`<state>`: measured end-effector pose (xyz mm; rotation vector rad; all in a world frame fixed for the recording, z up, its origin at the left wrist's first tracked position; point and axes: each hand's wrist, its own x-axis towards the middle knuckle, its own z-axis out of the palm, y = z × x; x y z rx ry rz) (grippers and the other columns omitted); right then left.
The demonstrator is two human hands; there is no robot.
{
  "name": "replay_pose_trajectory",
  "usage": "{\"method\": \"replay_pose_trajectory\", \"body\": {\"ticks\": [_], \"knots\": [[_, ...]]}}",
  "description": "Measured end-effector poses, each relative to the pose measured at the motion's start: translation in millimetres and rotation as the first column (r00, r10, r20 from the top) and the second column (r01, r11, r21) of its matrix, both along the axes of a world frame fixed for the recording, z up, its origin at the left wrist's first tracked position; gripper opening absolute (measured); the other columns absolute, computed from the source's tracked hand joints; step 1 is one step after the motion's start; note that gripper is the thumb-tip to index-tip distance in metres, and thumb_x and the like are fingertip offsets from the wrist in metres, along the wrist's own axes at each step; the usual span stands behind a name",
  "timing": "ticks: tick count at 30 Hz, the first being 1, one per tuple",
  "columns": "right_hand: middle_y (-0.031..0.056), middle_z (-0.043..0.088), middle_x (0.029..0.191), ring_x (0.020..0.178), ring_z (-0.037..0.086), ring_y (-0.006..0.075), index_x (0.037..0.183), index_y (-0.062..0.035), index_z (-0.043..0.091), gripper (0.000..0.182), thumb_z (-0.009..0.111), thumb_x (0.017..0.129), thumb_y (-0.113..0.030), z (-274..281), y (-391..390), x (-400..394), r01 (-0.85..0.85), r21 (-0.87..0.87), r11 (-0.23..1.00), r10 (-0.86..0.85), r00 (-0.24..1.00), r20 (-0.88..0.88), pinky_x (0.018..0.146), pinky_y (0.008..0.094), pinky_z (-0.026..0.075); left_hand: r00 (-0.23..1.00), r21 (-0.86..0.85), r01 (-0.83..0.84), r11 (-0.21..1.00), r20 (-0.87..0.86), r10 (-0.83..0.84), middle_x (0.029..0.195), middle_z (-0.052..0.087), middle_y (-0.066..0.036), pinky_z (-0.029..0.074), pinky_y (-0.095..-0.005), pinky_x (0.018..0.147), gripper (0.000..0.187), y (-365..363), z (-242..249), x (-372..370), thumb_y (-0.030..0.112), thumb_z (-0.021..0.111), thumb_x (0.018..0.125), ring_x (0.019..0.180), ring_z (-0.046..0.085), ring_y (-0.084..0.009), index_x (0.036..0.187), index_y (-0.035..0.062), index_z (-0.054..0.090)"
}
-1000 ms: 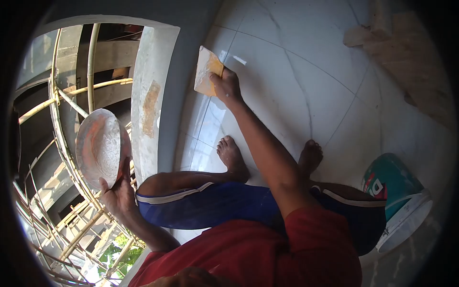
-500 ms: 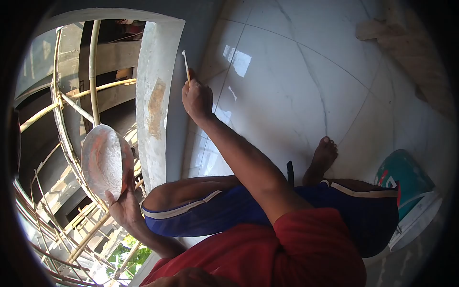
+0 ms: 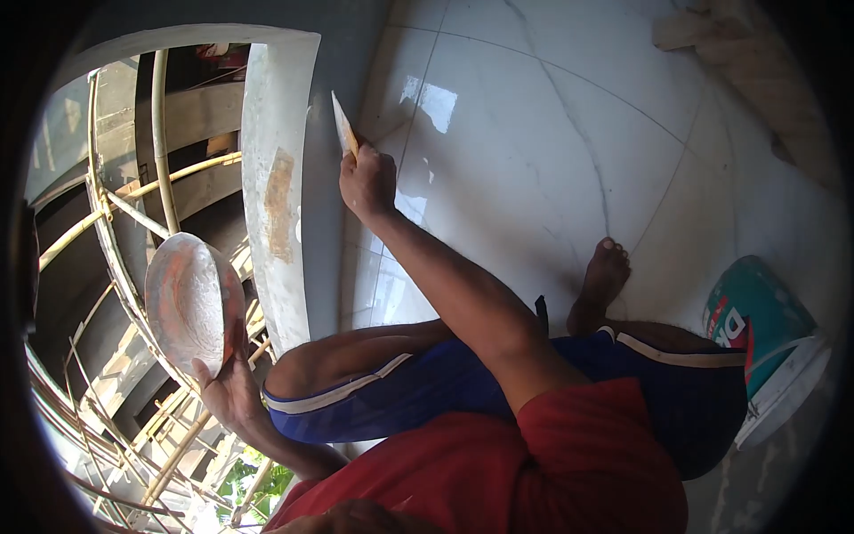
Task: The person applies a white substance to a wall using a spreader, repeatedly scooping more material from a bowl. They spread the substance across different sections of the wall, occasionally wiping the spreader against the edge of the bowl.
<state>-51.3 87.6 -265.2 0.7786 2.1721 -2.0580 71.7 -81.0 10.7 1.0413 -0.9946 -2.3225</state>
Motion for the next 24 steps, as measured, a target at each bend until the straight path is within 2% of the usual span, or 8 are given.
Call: {"method": "replay_pose_trajectory", "body": {"ticks": [2, 5, 7, 12, 14, 19, 21, 24], "knots": [[0.0245, 0.067, 0.086, 0.078, 0.066, 0.0414, 0.105, 0.0037, 0.064, 0.025, 0.055, 0.089, -0.014, 2.6, 7.5, -14.1, 0.025, 0.01, 1.0, -0.025, 0.999, -0.026, 0.073, 0.0452, 0.052, 1.0, 0.033, 0.007, 0.999, -0.012, -0.007, 0.155, 0.017, -0.026, 0.017, -0.0675, 0.115, 0.064, 0.8, 1.1, 1.1, 0.018, 0.046, 0.1, 0.142, 0.017, -0.048, 0.151, 0.0011, 0.012], [0.0233, 0.067, 0.083, 0.077, 0.066, 0.0408, 0.106, 0.0016, 0.065, 0.025, 0.056, 0.09, -0.015, 5.6, 9.8, -17.6, -0.106, 0.078, 0.991, 0.108, 0.994, -0.026, 0.072, 0.0443, 0.052, 1.0, 0.016, -0.023, 1.0, -0.009, 0.023, 0.155, 0.017, -0.026, 0.017, -0.0675, 0.115, 0.064, 3.1, 2.1, 1.2, 0.018, 0.046, 0.1, 0.141, 0.018, -0.048, 0.151, 0.0012, 0.013], [0.0223, 0.068, 0.081, 0.077, 0.066, 0.0403, 0.108, -0.0002, 0.066, 0.026, 0.056, 0.09, -0.015, 10.4, 7.4, -4.4, -0.098, -0.006, 0.995, 0.096, 0.988, -0.12, 0.072, 0.0435, 0.053, 1.0, 0.016, -0.02, 1.0, -0.006, 0.02, 0.155, 0.017, -0.026, 0.018, -0.0676, 0.114, 0.063, 3.8, 2.2, 0.2, 0.018, 0.046, 0.1, 0.141, 0.018, -0.048, 0.151, 0.0014, 0.013], [0.0226, 0.068, 0.087, 0.081, 0.067, 0.039, 0.109, 0.0004, 0.065, 0.026, 0.055, 0.09, -0.014, 3.7, 3.8, 10.8, -0.083, -0.084, 0.993, 0.072, 0.99, -0.124, 0.074, 0.0409, 0.053, 0.999, 0.0, -0.041, 0.999, 0.015, 0.041, 0.154, 0.018, -0.027, 0.019, -0.0679, 0.114, 0.064, 9.2, 2.4, -3.4, 0.018, 0.047, 0.099, 0.141, 0.019, -0.0479, 0.151, 0.0016, 0.014], [0.0227, 0.069, 0.088, 0.082, 0.067, 0.039, 0.109, 0.0017, 0.065, 0.027, 0.056, 0.09, -0.015, -2.3, 4.0, 4.5, 0.004, -0.086, 0.996, -0.012, 0.996, -0.089, 0.076, 0.0405, 0.053, 0.999, -0.073, 0.022, 0.997, 0.025, -0.02, 0.154, 0.018, -0.026, 0.018, -0.0679, 0.114, 0.064, 10.5, 2.9, -1.2, 0.018, 0.049, 0.099, 0.141, 0.019, -0.048, 0.151, 0.0015, 0.014], [0.0226, 0.068, 0.083, 0.078, 0.066, 0.0402, 0.115, 0.0, 0.063, 0.03, 0.056, 0.09, -0.015, 7.3, 2.4, -17.4, -0.093, 0.055, 0.994, 0.091, 0.995, 0.035, 0.075, 0.0436, 0.052, 1.0, -0.012, -0.002, 1.0, -0.002, 0.002, 0.154, 0.019, -0.026, 0.018, -0.0677, 0.114, 0.065, 6.6, 2.6, 1.3, 0.017, 0.05, 0.098, 0.141, 0.019, -0.0478, 0.151, 0.0013, 0.015], [0.0229, 0.067, 0.081, 0.076, 0.065, 0.041, 0.122, -0.0013, 0.061, 0.034, 0.056, 0.09, -0.015, 13.2, -8.9, -17.3, -0.063, 0.107, 0.992, 0.076, 0.99, -0.118, 0.073, 0.0444, 0.052, 1.0, -0.033, -0.015, 0.999, 0.006, 0.015, 0.154, 0.019, -0.026, 0.018, -0.0677, 0.114, 0.066, 5.3, 2.5, 1.8, 0.017, 0.05, 0.098, 0.141, 0.018, -0.0478, 0.151, 0.0014, 0.014], [0.023, 0.066, 0.08, 0.075, 0.065, 0.0409, 0.127, -0.0025, 0.058, 0.039, 0.056, 0.09, -0.014, 14.0, -12.9, 2.0, -0.104, 0.107, 0.989, 0.123, 0.974, -0.189, 0.071, 0.0439, 0.053, 1.0, -0.068, 0.03, 0.997, 0.01, -0.029, 0.154, 0.019, -0.026, 0.018, -0.0677, 0.114, 0.066, 3.4, 2.3, 3.0, 0.016, 0.05, 0.098, 0.142, 0.018, -0.0477, 0.151, 0.0019, 0.014]]}}
